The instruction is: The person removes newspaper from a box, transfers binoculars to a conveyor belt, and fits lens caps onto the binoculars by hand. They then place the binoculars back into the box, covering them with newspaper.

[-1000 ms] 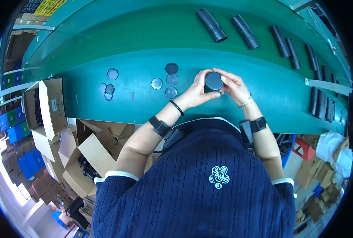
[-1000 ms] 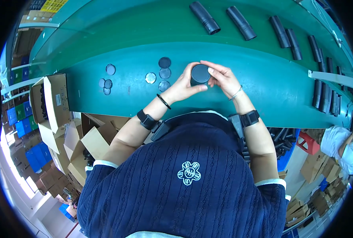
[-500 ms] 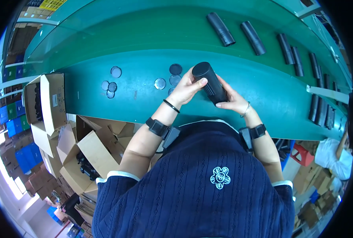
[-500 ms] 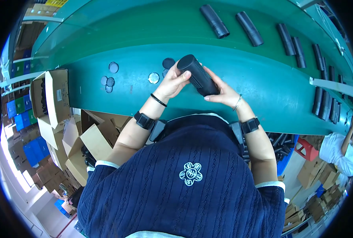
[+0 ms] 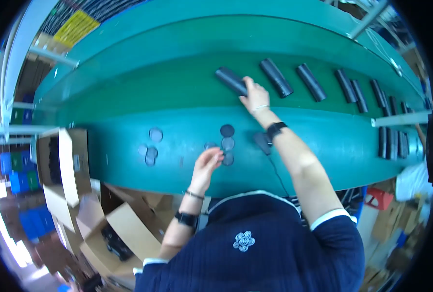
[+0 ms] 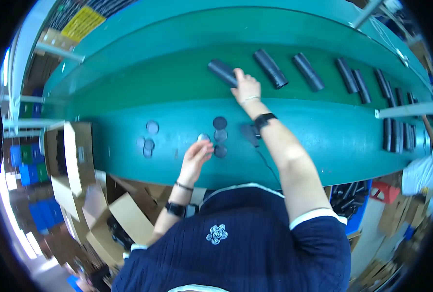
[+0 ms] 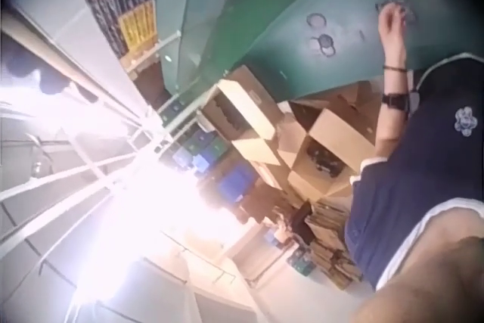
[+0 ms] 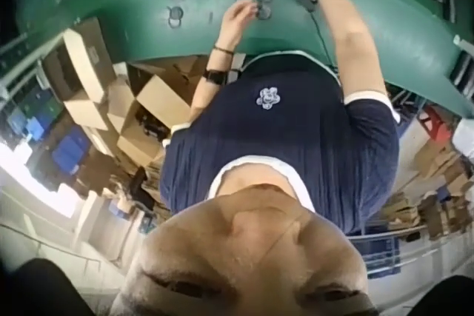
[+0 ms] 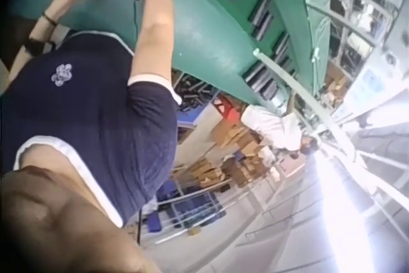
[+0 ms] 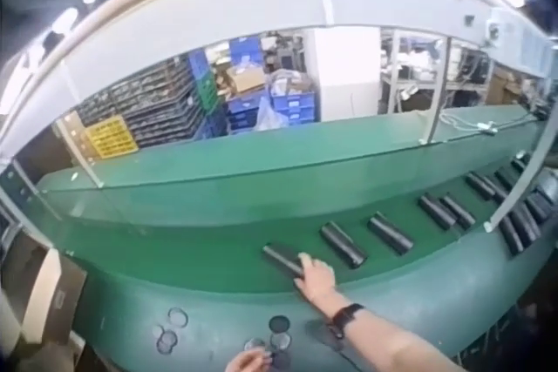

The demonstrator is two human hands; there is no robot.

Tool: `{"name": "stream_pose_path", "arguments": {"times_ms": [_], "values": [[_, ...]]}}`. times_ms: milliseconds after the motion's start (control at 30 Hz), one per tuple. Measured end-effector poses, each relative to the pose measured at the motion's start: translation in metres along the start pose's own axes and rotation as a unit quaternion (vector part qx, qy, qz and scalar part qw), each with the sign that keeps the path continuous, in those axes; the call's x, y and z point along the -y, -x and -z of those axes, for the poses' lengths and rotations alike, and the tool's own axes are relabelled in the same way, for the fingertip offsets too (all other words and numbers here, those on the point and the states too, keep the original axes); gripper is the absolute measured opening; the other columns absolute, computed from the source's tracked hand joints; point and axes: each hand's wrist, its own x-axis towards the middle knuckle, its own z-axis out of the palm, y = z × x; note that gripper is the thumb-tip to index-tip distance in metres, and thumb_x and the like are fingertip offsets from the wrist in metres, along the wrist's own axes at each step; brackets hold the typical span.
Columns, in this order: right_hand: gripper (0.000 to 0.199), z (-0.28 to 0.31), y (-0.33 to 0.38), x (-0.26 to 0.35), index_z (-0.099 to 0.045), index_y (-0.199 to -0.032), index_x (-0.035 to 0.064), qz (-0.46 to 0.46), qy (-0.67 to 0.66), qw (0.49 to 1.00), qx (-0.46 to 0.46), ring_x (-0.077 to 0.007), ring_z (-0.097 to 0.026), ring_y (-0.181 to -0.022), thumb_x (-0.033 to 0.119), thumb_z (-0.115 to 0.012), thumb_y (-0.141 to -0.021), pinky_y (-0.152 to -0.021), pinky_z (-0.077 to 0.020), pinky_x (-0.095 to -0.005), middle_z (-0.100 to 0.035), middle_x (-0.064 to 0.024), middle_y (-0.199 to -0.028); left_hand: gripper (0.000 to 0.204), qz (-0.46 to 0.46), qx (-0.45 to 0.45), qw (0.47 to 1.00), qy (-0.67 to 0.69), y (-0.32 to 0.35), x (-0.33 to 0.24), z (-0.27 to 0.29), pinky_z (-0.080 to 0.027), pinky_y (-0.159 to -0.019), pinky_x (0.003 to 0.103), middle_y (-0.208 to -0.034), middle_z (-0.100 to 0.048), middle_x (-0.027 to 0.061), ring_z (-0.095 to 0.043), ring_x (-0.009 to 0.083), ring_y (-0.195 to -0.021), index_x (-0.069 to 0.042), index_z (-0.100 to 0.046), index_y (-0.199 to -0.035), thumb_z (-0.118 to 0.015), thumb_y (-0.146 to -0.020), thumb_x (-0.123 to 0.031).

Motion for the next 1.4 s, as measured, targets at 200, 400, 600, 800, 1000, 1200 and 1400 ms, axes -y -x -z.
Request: {"name": "stream_pose_path", "arguments": {"times_ms": [200,400,600,800,1000,1200,1400], "values": [[0.055,-0.047,-0.028,0.026,-0.046,-0.129,0.0240,-0.130,-0.078,0.988,-0.009,-0.0381,-0.057,-0.103,0.034,-0.069,-0.080,-0.084,-0.0496,-0.0483,-0.057,-0.0163,-0.112,0.028,0.074,0.044,0.994,-0.063,-0.006,0.008,0.033,-0.045,-0.084,0.028,-0.114,-0.062,0.0065,-0.058,0.0144,-0.100,-0.006,-0.056,-0.121,-0.057,-0.095,-0.017],[0.026,0.027,0.124,-0.027,-0.061,-0.110,0.0095,-0.108,-0.239,0.913,-0.313,-0.0334,-0.051,-0.104,0.013,-0.061,-0.084,-0.089,-0.0433,-0.0421,-0.058,-0.0134,-0.107,0.024,0.136,0.191,0.965,-0.119,-0.021,0.007,-0.020,-0.046,-0.082,0.030,-0.112,-0.062,0.0079,-0.058,0.0167,-0.098,-0.006,-0.056,-0.117,-0.054,-0.096,-0.017],[0.015,0.044,0.425,-0.101,-0.067,-0.091,0.0037,-0.436,-0.271,0.776,-0.366,-0.0253,-0.065,-0.082,0.006,-0.054,-0.084,-0.074,-0.0505,-0.0333,-0.066,-0.0133,-0.090,0.027,0.231,0.388,0.868,-0.206,0.001,0.062,-0.152,-0.049,-0.080,0.027,-0.110,-0.062,0.0080,-0.061,0.0140,-0.095,-0.004,-0.055,-0.120,-0.054,-0.096,-0.017],[0.013,-0.025,0.688,-0.137,-0.068,-0.089,0.0019,-0.632,-0.301,0.642,-0.314,-0.0122,-0.062,-0.073,0.007,-0.059,-0.082,-0.067,-0.0488,-0.0273,-0.067,-0.0047,-0.076,0.025,0.321,0.476,0.760,-0.304,0.058,0.178,-0.263,-0.050,-0.079,0.026,-0.107,-0.064,0.0075,-0.062,0.0136,-0.093,-0.004,-0.057,-0.118,-0.054,-0.096,-0.016],[0.019,-0.067,0.800,-0.165,-0.068,-0.095,0.0064,-0.678,-0.264,0.672,-0.141,-0.0281,-0.065,-0.074,0.013,-0.062,-0.078,-0.070,-0.0516,-0.0373,-0.067,-0.0145,-0.080,0.019,0.375,0.452,0.669,-0.456,0.093,0.334,-0.329,-0.050,-0.076,0.026,-0.101,-0.064,0.0046,-0.061,0.0126,-0.089,-0.006,-0.058,-0.112,-0.052,-0.096,-0.013],[0.019,-0.127,0.834,-0.250,-0.068,-0.095,0.0063,-0.609,-0.394,0.663,-0.184,-0.0273,-0.065,-0.078,0.015,-0.062,-0.079,-0.073,-0.0516,-0.0366,-0.068,-0.0145,-0.084,0.017,0.321,0.432,0.622,-0.569,0.074,0.471,-0.358,-0.047,-0.068,0.025,-0.090,-0.061,-0.0012,-0.057,0.0103,-0.083,-0.012,-0.059,-0.107,-0.056,-0.092,-0.017],[0.016,-0.151,0.762,-0.371,-0.065,-0.092,0.0053,-0.621,-0.428,0.646,-0.117,-0.0305,-0.065,-0.086,0.015,-0.062,-0.079,-0.076,-0.0508,-0.0392,-0.067,-0.0160,-0.090,0.053,0.080,0.407,0.588,-0.694,-0.070,0.622,-0.319,-0.047,-0.089,0.037,-0.117,-0.058,0.0184,-0.058,0.0295,-0.107,0.003,-0.047,-0.125,-0.067,-0.084,-0.023]]}}
